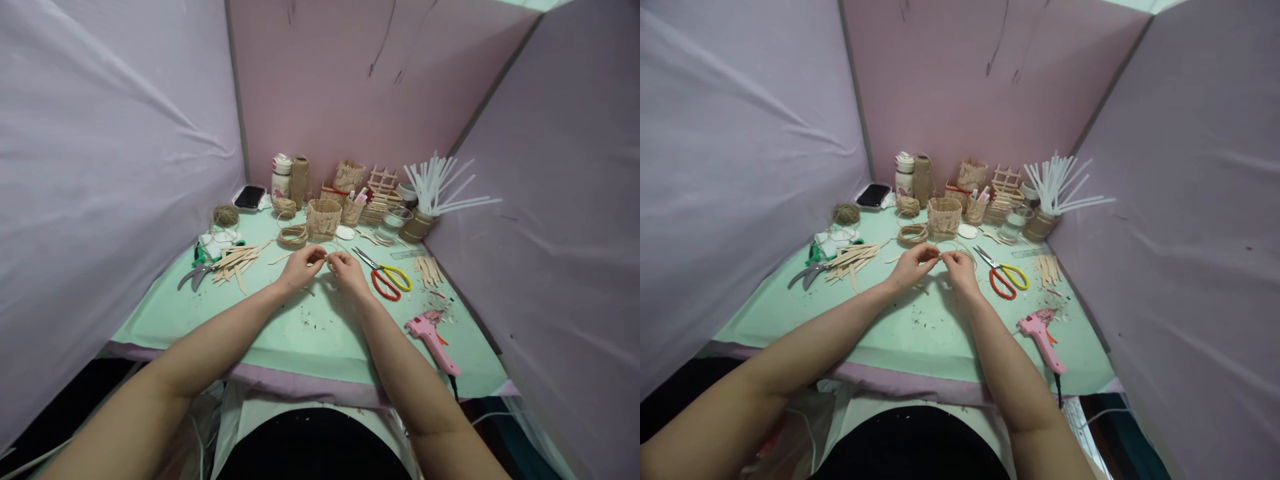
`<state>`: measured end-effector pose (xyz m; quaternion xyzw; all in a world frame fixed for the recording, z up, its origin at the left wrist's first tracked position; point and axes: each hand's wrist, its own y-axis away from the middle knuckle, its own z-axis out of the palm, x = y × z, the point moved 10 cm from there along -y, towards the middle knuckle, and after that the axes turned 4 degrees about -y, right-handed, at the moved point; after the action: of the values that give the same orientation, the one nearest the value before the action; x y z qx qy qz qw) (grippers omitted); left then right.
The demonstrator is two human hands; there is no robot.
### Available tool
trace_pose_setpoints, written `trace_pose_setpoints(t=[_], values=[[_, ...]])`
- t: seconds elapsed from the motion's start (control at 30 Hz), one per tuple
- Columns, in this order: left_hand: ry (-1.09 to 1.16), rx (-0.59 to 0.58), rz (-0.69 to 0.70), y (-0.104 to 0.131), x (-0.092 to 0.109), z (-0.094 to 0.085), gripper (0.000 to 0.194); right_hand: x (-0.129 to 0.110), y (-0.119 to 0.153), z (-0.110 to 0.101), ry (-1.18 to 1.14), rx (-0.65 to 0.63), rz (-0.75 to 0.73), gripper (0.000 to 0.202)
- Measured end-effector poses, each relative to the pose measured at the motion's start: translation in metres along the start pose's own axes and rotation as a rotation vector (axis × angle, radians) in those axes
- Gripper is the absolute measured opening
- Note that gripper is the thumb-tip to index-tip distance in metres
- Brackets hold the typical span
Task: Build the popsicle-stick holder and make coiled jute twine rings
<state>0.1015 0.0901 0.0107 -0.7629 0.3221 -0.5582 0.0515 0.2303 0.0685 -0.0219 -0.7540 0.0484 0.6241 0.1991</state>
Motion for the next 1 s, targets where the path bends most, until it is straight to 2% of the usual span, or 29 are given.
trace_pose_setpoints(t=[0.2, 0.5, 0.63, 0.7, 0.83, 1.0], values=[[-0.006, 0.010, 0.017, 0.001, 0.001, -0.001, 0.015, -0.012, 0.004, 0.001, 0.055, -0.013, -0.050, 0.025], [-0.086, 0.077, 0.035, 0.004, 0.004, -0.004, 0.016, -0.022, 0.009, -0.004, 0.230, 0.075, -0.155, 0.023], [-0.083, 0.082, 0.042, 0.004, 0.004, -0.004, 0.012, -0.019, 0.008, 0.001, 0.214, 0.012, -0.127, 0.028], [-0.061, 0.088, 0.041, 0.004, 0.004, -0.005, 0.010, -0.021, 0.008, 0.000, 0.161, 0.030, -0.138, 0.025], [0.032, 0.107, -0.017, 0.003, -0.003, -0.005, 0.014, -0.029, 0.010, -0.005, 0.111, 0.080, -0.205, 0.020], [-0.018, 0.096, -0.103, 0.003, -0.014, -0.005, 0.016, -0.041, 0.015, -0.003, 0.240, 0.084, -0.320, 0.019]])
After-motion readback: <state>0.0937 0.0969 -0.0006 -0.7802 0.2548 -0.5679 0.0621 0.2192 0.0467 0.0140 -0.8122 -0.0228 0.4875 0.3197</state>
